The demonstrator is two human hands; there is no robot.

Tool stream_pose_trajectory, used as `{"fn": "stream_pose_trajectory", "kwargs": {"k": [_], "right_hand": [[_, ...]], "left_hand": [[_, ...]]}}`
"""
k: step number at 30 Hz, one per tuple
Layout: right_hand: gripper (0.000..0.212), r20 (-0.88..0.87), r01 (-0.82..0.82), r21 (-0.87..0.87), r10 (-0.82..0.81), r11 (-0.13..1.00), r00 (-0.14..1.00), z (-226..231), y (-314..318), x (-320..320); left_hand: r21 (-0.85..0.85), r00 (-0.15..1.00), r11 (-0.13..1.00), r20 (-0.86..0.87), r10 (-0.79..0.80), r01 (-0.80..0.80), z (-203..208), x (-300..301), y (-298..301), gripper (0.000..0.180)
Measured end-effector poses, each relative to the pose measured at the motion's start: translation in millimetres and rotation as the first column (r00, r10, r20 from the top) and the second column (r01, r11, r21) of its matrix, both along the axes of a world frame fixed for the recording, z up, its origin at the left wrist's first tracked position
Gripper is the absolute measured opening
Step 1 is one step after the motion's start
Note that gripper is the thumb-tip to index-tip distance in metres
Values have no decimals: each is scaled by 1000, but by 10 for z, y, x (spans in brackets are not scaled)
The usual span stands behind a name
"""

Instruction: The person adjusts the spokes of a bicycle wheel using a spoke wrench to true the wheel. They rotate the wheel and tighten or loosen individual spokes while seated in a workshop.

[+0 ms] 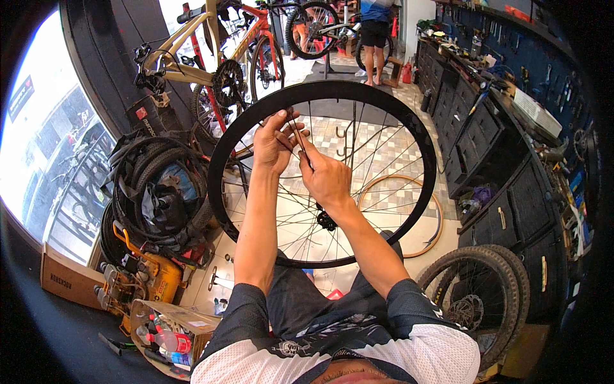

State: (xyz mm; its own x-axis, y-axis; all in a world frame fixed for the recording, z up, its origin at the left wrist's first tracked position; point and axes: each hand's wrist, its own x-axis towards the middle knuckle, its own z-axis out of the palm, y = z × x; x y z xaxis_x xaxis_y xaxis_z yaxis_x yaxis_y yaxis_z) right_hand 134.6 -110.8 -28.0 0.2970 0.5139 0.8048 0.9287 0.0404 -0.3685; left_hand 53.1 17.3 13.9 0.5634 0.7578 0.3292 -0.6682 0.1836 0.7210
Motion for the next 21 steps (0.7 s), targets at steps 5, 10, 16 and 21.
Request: {"fn": "stream_pose_trajectory", "kwargs": {"k": [5,10,16,21], "right_hand": [[49,-10,-12,-1,12,1000,1000,28,-12,-34],[49,-11,-7,16,7,1000,1000,15,-22,-18],[49,-14,-11,-18,11,1000,1000,41,-29,-48],[49,3,7,-8,-7,1000,1000,19,-33,-27]], "left_hand": [[-50,997,997,56,55,-52,-80,7,79,23],[-74,999,997,46,-9,12,-29,-1,18,22],[-22,997,997,26,77,-76,-102,16,96,24],[-70,999,997,43,-26,29,-54,2,50,24]]}}
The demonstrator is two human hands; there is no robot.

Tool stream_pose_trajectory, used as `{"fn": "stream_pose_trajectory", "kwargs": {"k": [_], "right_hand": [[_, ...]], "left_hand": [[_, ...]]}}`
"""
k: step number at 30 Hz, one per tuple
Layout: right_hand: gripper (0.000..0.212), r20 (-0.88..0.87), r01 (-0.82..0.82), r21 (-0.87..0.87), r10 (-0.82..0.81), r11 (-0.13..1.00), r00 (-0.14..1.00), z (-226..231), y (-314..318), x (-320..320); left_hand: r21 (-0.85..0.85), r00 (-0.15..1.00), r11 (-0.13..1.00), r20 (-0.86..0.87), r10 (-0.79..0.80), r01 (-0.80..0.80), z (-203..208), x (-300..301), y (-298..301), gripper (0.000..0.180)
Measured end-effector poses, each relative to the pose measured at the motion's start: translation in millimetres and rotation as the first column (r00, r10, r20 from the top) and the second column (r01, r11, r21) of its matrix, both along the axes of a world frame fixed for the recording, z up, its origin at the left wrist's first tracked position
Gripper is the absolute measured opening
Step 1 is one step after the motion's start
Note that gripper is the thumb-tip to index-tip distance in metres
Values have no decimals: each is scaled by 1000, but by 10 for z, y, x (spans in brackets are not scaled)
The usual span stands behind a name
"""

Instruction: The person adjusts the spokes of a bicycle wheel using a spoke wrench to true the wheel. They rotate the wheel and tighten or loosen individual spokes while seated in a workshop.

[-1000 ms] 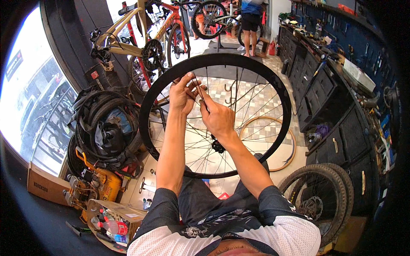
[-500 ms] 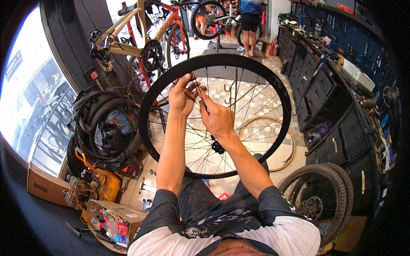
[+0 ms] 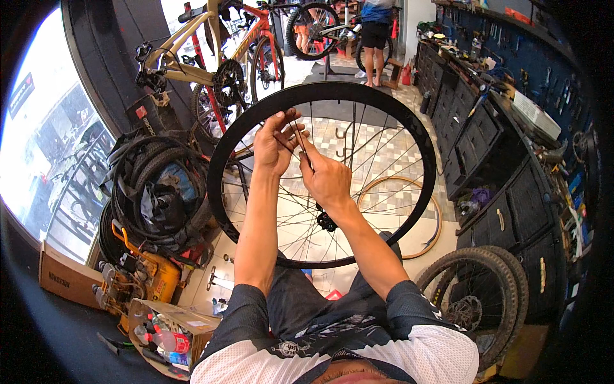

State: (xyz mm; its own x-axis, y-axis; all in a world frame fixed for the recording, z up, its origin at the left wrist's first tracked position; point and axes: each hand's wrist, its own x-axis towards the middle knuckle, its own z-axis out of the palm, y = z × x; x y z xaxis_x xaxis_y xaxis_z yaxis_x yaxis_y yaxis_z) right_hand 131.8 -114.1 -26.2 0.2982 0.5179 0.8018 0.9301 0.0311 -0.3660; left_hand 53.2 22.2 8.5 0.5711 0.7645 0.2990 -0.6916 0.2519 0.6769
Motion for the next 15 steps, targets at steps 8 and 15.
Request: {"fn": "stream_pose_trajectory", "kwargs": {"k": [8,15], "right_hand": [[50,-10,-4,6,4,1000,1000,-17,14,-4],[47,-32,-5,11,5,1000,999,-16,-2,-13]], "left_hand": [[34,1000,999,7,16,-16,-42,-18,13,24],[64,997,998,78,-17,12,-25,-43,-65,23]]}}
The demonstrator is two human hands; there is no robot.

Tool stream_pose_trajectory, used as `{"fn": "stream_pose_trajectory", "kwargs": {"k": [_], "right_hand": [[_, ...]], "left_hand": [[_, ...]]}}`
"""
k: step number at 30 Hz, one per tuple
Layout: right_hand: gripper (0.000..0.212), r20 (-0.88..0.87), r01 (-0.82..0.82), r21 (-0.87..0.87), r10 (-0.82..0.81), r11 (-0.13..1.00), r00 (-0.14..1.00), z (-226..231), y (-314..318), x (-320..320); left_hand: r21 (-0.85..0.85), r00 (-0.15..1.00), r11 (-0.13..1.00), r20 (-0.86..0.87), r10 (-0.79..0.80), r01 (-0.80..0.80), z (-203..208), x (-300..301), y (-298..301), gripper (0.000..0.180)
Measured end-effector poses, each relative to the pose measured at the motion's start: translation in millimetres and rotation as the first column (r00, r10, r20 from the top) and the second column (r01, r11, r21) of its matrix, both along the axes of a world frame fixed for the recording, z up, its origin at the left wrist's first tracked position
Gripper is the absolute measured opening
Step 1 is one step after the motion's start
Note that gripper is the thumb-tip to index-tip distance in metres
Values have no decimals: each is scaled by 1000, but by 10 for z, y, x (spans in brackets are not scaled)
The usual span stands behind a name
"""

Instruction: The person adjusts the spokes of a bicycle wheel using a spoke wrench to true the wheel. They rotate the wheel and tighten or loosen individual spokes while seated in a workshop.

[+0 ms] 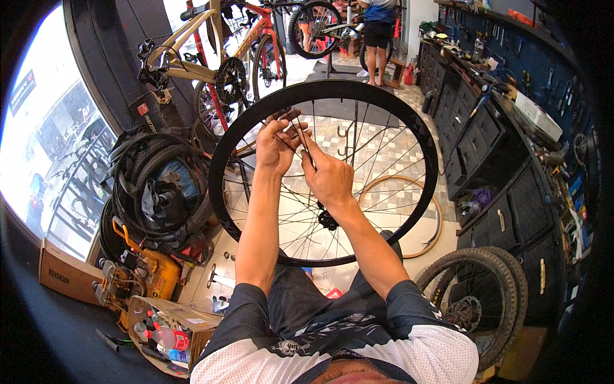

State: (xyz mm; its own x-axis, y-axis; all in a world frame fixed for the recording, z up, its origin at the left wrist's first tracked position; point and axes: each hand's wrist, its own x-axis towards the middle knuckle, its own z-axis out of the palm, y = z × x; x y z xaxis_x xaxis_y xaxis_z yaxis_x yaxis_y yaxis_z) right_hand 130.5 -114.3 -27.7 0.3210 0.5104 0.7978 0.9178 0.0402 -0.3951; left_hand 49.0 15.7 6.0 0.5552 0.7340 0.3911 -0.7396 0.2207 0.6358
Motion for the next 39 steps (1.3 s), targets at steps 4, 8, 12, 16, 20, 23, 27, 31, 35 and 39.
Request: {"fn": "stream_pose_trajectory", "kwargs": {"k": [4,8,12,16,20,23,27,31,35,39], "right_hand": [[47,0,0,16,0,1000,1000,0,3,-3],[47,2,0,-9,0,1000,1000,10,8,1],[46,-10,-2,-49,2,999,1000,38,-28,-2],[31,-137,-134,21,135,991,981,8,-64,51],[26,-356,-285,5,268,959,895,-100,-117,246],[31,-410,-332,68,329,941,850,-244,-93,349],[33,-427,-350,59,340,935,838,-259,-172,349],[28,-488,-398,131,408,908,771,-371,-147,334],[28,-536,-446,182,469,876,703,-412,-213,328],[33,-537,-495,171,502,852,678,-385,-398,252]], "left_hand": [[-8,995,997,-62,73,-73,-3,31,20,20],[-47,992,993,-80,101,-105,-45,61,78,20],[-61,995,996,-68,67,-71,-29,33,44,20],[4,978,984,-106,177,-178,-28,-5,-28,27],[306,701,728,-215,680,-613,-219,36,-493,58],[569,540,496,-106,835,-656,-210,38,-959,64],[533,765,662,-43,643,-527,6,205,-1013,60],[528,674,676,-238,699,-515,64,484,-678,76],[568,575,659,-356,737,-494,312,673,-581,94],[522,680,770,-415,605,-367,407,715,-431,83]]}}
